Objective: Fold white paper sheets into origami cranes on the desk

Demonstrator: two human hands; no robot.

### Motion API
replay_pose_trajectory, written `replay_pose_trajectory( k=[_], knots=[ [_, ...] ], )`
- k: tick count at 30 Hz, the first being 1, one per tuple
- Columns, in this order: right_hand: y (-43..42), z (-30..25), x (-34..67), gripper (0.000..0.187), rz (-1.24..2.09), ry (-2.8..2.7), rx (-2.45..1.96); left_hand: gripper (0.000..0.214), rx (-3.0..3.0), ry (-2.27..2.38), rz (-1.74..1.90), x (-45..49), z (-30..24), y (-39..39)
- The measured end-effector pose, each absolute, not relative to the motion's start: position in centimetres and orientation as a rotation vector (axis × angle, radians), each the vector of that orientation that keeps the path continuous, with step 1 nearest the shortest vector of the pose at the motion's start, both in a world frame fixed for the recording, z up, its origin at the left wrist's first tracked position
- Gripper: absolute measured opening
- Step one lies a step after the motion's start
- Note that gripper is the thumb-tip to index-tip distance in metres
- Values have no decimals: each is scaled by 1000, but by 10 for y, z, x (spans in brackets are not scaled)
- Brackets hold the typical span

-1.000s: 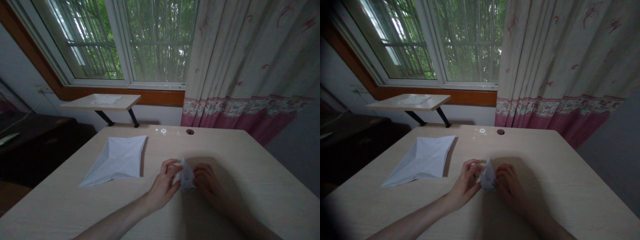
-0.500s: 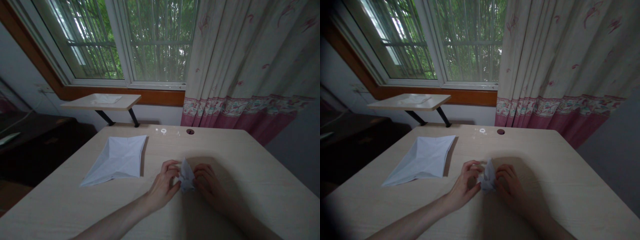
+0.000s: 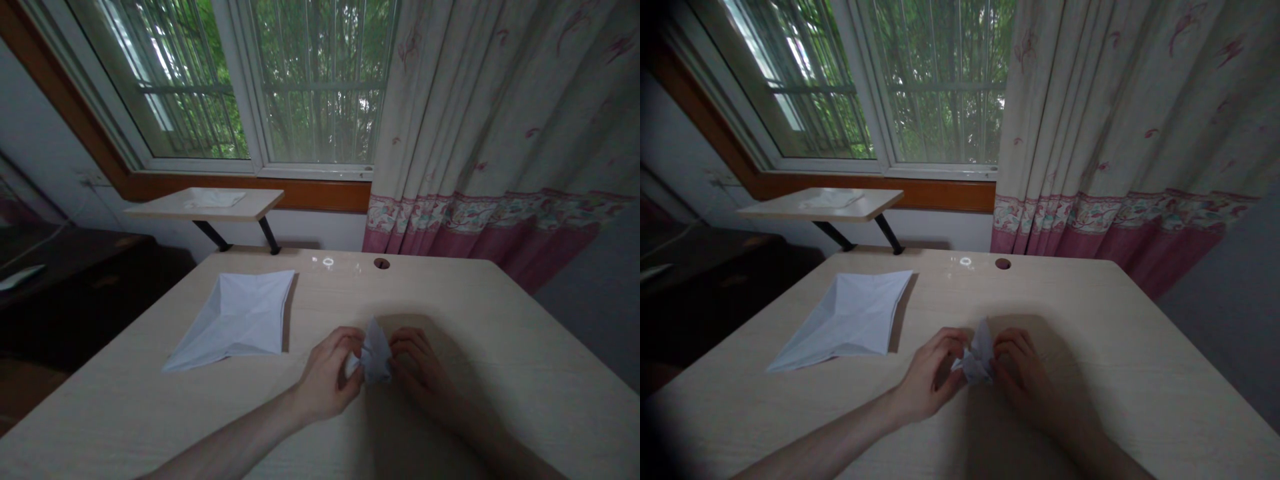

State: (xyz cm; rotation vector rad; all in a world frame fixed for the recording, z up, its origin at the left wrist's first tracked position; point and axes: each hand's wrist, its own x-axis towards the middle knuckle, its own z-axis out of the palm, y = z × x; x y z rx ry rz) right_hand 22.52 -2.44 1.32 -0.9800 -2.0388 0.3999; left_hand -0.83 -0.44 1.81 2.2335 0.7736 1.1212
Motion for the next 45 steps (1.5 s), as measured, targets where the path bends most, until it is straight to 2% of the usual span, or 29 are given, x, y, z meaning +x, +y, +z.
replay_pose_trajectory(
  k=[6, 10, 14, 35, 45],
  knots=[
    [-24, 14, 226, 13, 398, -2057, -986, 6, 2204, 885, 1122, -6, 14, -2],
    [-24, 11, 228, 12, 366, -2071, -978, 19, 2183, 956, 1090, -6, 13, -2],
    [-25, 10, 229, 13, 304, -2082, -966, 15, 2256, 897, 1048, -6, 16, -1],
    [-27, 19, 225, 15, 264, -2103, -935, 26, 2522, 844, 1111, -4, 14, -2],
    [-25, 17, 229, 18, 193, -2285, -918, 19, 2512, 803, 1183, -6, 17, -2]
  ],
)
